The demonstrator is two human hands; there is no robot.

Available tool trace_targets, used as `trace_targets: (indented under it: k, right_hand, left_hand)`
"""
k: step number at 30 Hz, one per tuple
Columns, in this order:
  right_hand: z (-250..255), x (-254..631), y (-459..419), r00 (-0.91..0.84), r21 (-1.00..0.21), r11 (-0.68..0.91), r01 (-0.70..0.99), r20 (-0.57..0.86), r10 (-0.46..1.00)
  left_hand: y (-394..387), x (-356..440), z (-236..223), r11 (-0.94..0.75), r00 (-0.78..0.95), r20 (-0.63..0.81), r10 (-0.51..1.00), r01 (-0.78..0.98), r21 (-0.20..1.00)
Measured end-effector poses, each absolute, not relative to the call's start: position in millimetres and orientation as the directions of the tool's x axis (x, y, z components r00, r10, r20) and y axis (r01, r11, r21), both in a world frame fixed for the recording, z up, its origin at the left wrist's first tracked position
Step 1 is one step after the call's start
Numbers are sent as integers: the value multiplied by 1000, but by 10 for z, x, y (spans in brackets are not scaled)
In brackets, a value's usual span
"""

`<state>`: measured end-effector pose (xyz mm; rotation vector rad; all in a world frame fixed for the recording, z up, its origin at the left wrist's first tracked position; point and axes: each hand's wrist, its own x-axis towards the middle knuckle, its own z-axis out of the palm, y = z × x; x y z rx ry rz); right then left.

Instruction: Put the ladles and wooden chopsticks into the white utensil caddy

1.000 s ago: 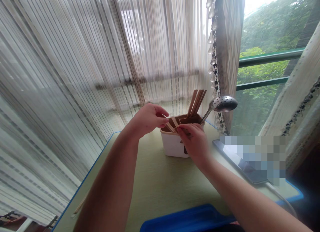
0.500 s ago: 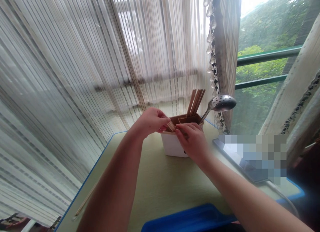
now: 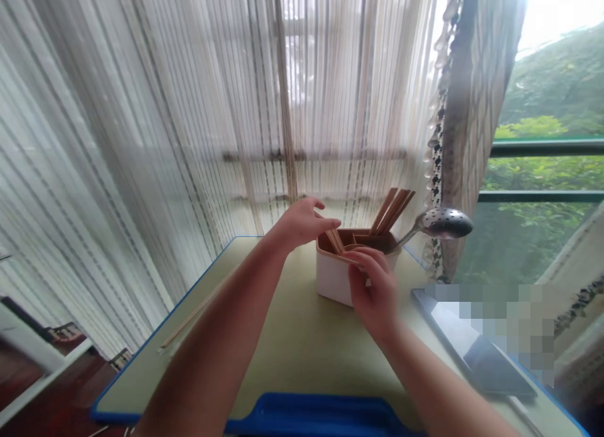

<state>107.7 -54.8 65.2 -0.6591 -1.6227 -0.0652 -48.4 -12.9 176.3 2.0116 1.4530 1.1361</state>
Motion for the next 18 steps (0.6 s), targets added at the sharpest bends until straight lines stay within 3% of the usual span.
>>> trace_targets:
  k: [4, 8, 10, 13, 16, 18]
  right_hand:
    - [604, 1071, -521, -62, -268, 856, 442, 943, 327]
    - [473, 990, -514, -211, -168, 890, 423, 937, 277]
    - [365, 926, -496, -273, -178, 913, 368, 918, 289]
    - [187, 838, -427, -346, -312, 899, 307, 844, 411]
    - [55, 786, -317, -472, -500, 794, 344, 640, 607]
    - [15, 760, -253, -518, -563, 715, 414, 499, 694]
  left_hand:
    - [-265, -529, 1698, -485, -123, 692, 711, 627, 609]
    - [-565, -687, 1285, -306, -292, 762, 577, 788, 534]
    - [-739, -812, 981, -171, -307, 739, 599, 853, 493]
    - [-974, -1002, 543, 35, -351, 647, 677, 894, 447]
    - [-1118, -1117, 237, 206, -398, 495, 772, 894, 398]
    - [-1138, -1126, 124, 325, -452, 385, 805, 878, 351]
